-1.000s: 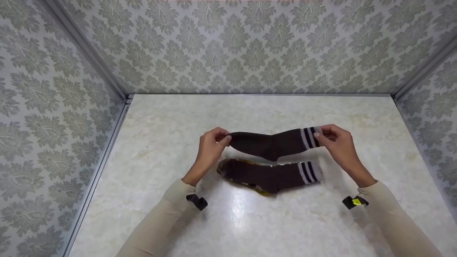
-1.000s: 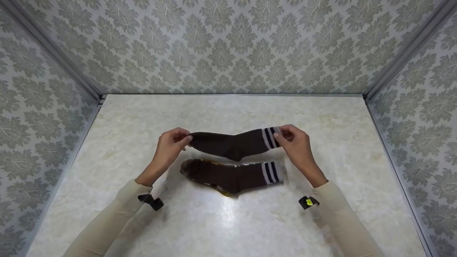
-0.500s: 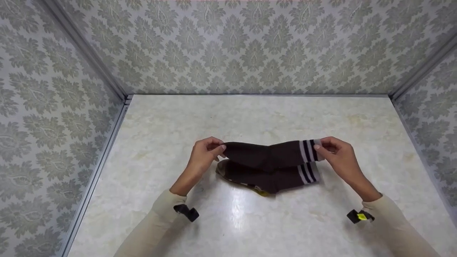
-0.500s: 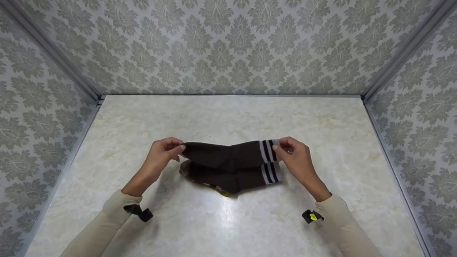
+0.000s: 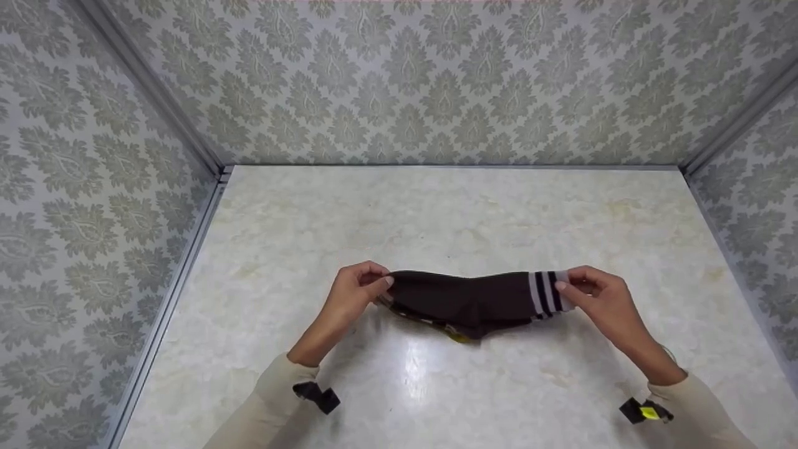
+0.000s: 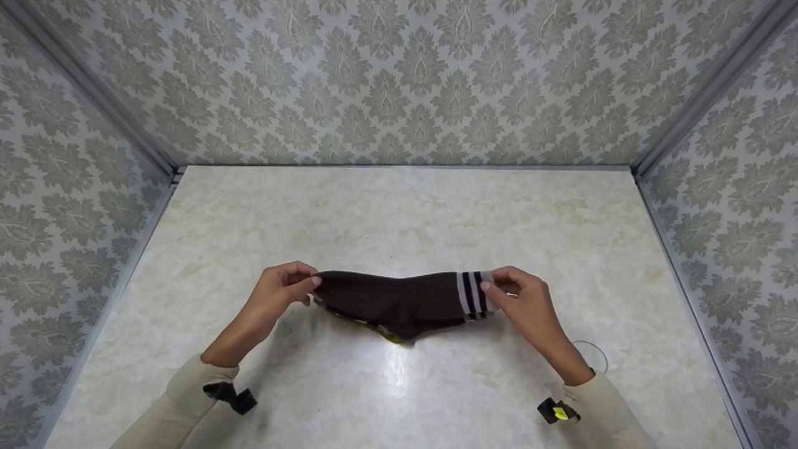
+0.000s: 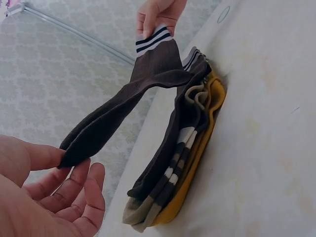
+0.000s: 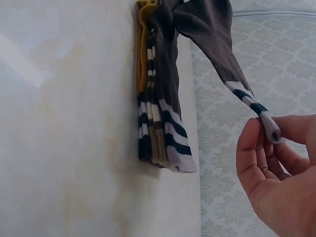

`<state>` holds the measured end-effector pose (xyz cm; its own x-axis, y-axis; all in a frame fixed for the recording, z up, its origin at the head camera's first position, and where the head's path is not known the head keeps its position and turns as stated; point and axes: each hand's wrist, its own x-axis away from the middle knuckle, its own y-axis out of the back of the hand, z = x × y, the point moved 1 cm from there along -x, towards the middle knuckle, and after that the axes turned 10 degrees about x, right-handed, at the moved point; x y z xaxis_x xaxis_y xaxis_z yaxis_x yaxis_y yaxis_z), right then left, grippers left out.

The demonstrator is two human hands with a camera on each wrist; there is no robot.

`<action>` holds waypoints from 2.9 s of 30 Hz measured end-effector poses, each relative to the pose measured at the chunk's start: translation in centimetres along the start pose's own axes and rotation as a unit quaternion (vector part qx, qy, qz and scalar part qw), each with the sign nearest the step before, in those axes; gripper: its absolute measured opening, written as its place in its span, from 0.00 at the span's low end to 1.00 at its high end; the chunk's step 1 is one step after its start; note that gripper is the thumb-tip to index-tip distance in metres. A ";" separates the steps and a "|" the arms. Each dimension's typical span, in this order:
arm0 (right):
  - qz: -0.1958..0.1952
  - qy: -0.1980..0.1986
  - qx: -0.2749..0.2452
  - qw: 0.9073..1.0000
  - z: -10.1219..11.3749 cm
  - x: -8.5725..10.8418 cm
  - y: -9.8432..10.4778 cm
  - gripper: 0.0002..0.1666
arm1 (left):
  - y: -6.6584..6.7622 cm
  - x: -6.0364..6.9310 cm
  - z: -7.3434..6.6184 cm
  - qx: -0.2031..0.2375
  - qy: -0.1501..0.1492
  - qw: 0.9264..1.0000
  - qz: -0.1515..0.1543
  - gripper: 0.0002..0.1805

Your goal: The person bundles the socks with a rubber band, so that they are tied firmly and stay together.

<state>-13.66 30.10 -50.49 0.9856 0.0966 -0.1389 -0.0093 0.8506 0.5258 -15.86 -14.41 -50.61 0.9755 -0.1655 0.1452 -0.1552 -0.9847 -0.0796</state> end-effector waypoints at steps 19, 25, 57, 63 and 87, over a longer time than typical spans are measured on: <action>0.044 -0.057 -0.019 0.997 -1.4 0.8 0.5 0.14 | -0.7 0.7 1.5 -0.010 0.021 1.000 0.011 0.03; 0.056 -0.055 0.002 0.997 -2.6 0.1 -0.5 0.13 | -0.8 -0.6 2.3 -0.097 -0.006 0.995 -0.023 0.03; 0.041 -0.066 0.132 0.988 -3.8 -1.5 -1.8 0.13 | -1.2 -1.9 3.3 -0.256 -0.072 0.962 -0.057 0.06; 0.043 -0.072 0.106 0.991 -3.8 -1.4 -2.0 0.14 | -1.1 -1.9 3.5 -0.278 -0.071 0.957 -0.047 0.11; 0.068 -0.092 0.081 0.990 -4.7 -1.5 -2.8 0.15 | 0.1 -2.4 4.9 -0.219 -0.110 0.969 -0.036 0.03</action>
<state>-15.93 30.02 -55.68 0.9913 0.0970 0.0894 -0.1319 0.7406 0.6588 -17.46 -13.83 -55.77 0.9884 -0.1276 -0.0824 -0.0903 -0.9299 0.3565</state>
